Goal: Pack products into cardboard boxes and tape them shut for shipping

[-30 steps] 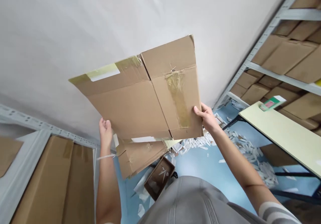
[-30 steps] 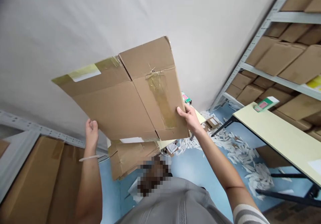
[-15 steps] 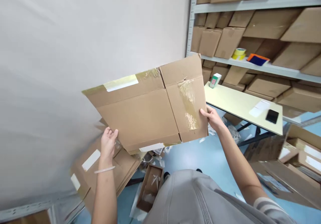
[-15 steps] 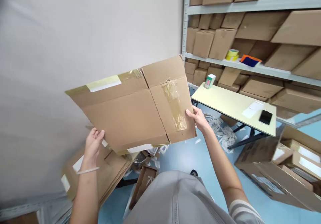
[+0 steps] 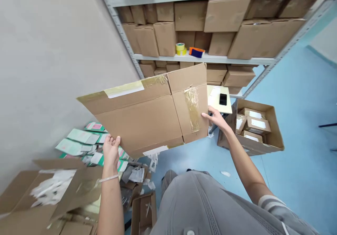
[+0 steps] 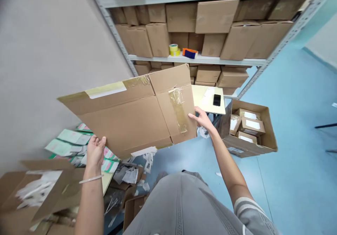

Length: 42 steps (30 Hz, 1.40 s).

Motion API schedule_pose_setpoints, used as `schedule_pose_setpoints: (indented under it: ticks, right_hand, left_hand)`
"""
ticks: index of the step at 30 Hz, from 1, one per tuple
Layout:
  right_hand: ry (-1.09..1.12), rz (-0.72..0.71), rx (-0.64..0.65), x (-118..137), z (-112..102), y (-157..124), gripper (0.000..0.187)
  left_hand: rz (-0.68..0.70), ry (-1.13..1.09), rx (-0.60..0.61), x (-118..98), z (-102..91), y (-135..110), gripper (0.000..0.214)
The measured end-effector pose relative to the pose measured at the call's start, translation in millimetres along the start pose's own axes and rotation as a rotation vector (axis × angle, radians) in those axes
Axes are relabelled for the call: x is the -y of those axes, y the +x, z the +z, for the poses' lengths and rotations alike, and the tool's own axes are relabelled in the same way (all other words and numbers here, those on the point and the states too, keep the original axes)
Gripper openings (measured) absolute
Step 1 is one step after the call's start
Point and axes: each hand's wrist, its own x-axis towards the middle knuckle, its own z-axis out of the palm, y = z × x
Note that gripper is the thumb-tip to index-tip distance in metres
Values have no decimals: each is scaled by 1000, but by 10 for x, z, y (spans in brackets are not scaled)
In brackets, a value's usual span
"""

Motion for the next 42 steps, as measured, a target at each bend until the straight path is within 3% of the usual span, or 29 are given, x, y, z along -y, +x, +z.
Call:
schedule_pose_setpoints:
  ticks: [5,12,19,23,27,32,36,42]
  right_hand:
    - [-30,96,-174,-401,-565,-108,51]
    - [104,310,-398,-1013,-931,-180,47]
    - [-30,399,-680,-1695,-1276,333,43]
    - [-127,497,-734,-2007,-1396,809,43]
    - [-153,575,-738,-2184,-1414,1226,44]
    - [-94,626,-671,-2386,-1377,1575,47]
    - [-81,623,-571,-2618,-1452,1893,47]
    - [-77,536,-373,-2930,-1628,2616,47]
  left_hand:
    - [7,12,163,19,1010,430,46]
    - [75,47,378,182,2415,1156,44]
    - [102,48,591,498,3927,2047,35]
    - [61,59,650,757,4544,2504,35]
    - [-8,150,688,1039,4882,2877,36]
    - [-35,256,697,1302,5005,3219,38]
    - [-35,332,594,1377,4911,3327,38]
    - [-66,373,393,1233,4577,3294,34]
